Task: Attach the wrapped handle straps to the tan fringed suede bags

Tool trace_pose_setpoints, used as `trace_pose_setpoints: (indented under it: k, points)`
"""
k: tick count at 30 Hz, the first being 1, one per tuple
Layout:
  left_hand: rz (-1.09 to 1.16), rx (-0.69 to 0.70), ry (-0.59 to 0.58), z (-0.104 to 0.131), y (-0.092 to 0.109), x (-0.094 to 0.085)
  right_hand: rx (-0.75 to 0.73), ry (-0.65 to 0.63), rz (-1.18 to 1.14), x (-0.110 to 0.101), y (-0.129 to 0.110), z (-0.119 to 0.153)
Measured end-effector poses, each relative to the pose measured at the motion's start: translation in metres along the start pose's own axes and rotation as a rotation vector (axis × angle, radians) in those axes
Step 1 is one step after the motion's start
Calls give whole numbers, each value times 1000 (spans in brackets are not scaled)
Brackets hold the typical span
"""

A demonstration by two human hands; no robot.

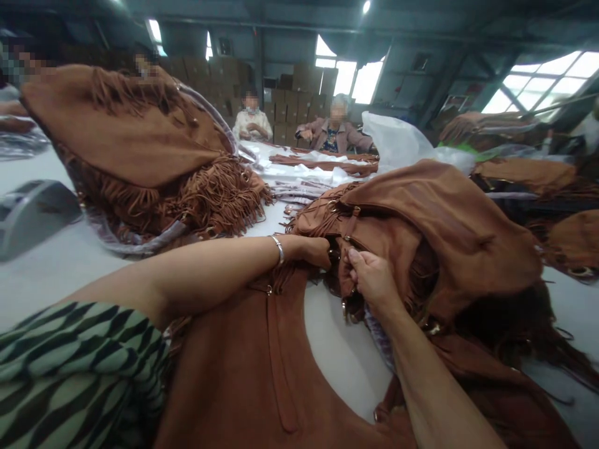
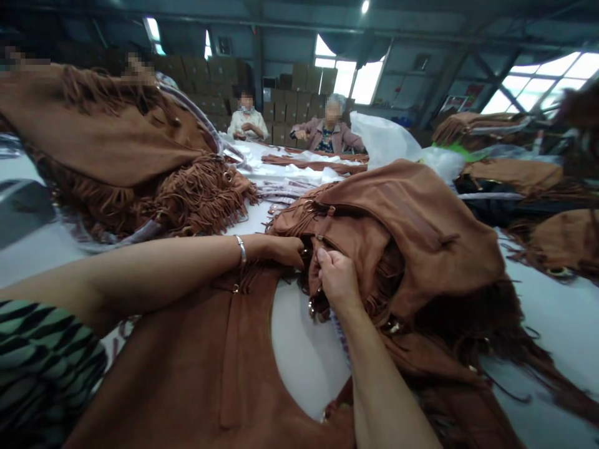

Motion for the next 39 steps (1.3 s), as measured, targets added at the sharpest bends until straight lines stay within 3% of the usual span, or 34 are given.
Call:
trace_pose_setpoints:
  k: [3,7,14,18,23,27,31,39]
  points:
    - [4,63,-39,11,0,-6,2,13,-48,-1,-4,2]
    - [17,199,-2,46,3,-23,-10,28,-117,-3,-14,6]
    - [-141,463,225,131,23,-34,-21,-19,-225,-2,-32,12]
    - [-152,562,278,160,30,-33,-4,-52,-239,-3,-44,19]
    - [-157,581,597,167,13,-34,18,-120,-223,1,-58,33]
    - [-223,608,755,164,5,-25,63,-206,-230,16,-60,40]
    - [-318,644,806,164,7,-19,120,-250,-200,24,-57,42]
    - [-400,659,756,162,7,-14,122,-301,-180,26,-58,45]
Point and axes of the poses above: each hand's wrist, its own z-axis away from the middle knuckle, its own x-axis out of the palm, y = z × x, the point moved 8 cm from there along -z, towards the middle knuckle, and after that the axes turned 11 degrees about -x, right-handed, at the moved point
